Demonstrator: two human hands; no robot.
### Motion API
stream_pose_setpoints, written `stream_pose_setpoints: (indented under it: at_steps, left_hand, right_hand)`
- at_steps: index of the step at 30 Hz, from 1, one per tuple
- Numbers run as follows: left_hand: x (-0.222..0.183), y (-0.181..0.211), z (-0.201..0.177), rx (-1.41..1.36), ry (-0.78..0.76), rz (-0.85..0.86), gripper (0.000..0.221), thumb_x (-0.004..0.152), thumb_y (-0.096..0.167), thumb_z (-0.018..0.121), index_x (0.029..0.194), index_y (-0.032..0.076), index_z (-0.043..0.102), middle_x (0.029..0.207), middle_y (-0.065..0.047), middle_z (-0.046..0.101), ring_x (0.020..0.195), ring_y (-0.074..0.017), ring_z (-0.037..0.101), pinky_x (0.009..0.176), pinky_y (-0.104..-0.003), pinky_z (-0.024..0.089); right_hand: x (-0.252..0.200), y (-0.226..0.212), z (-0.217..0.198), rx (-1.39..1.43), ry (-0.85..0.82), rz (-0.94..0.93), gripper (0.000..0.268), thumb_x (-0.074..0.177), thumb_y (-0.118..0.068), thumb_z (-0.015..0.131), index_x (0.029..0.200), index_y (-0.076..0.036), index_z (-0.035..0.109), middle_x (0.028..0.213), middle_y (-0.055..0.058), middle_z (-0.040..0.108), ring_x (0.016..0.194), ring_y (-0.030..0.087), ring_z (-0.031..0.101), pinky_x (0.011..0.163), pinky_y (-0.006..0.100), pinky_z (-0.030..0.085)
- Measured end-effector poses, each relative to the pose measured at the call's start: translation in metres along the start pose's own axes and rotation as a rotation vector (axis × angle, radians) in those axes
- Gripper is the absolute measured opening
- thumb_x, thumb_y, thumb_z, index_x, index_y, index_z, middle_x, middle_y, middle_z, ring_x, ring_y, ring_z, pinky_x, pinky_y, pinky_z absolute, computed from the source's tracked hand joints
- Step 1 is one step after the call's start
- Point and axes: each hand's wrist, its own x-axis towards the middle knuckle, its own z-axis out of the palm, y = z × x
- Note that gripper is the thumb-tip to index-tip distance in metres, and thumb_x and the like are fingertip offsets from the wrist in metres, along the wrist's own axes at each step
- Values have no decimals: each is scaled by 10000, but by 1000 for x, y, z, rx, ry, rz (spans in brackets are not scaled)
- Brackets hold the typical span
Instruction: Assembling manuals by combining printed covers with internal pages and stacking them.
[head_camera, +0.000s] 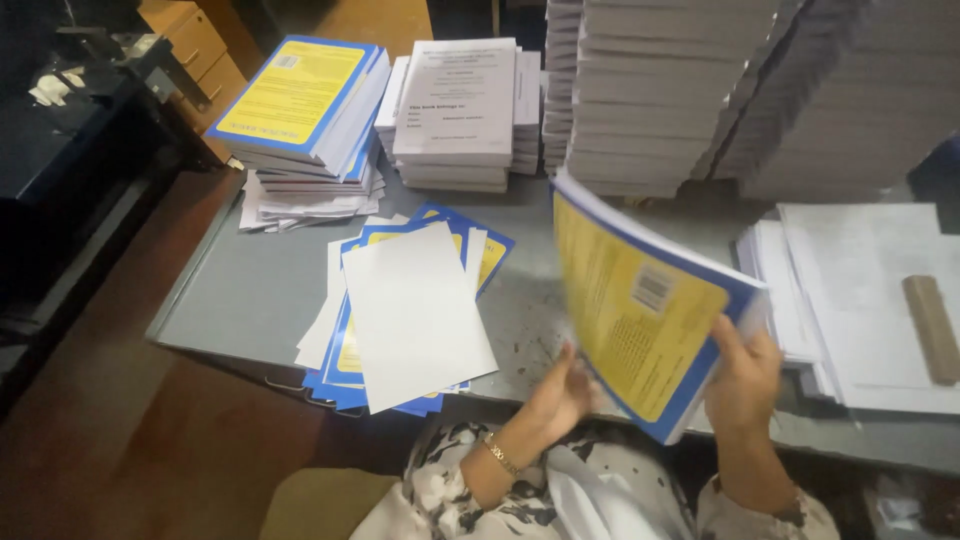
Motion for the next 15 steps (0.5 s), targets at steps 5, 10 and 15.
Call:
stream_pose_setpoints:
  at_steps: [5,10,15]
  left_hand:
    - [42,30,-7,483,550,760,471,806,87,784,1211,67,544,1240,-151,734,1097,-225,718,964,-356,595]
    - [51,84,-53,1353,533,385,673,803,133,794,1399,74,487,1296,-100,705,1175,-267,689,985,-405,550]
    - [64,88,-82,1748,621,248,576,793,304,855,1208,8,587,1162,-183,690,1046,-375,686,869,-469,569]
  right_hand:
    - [-32,30,11,460,250,24,499,1036,-125,549,1524,-74,462,1346,91,647,1148,226,667,916,353,608]
    - [-79,80,21,112,283,149,856,813,128,619,1584,-95,321,1551,203,460,1292,271,549,1015,364,492]
    - [-84,136,-3,-815,-50,-311,650,798,-167,776,1415,-150,571,1610,117,419,1509,348,360,1186,615,322]
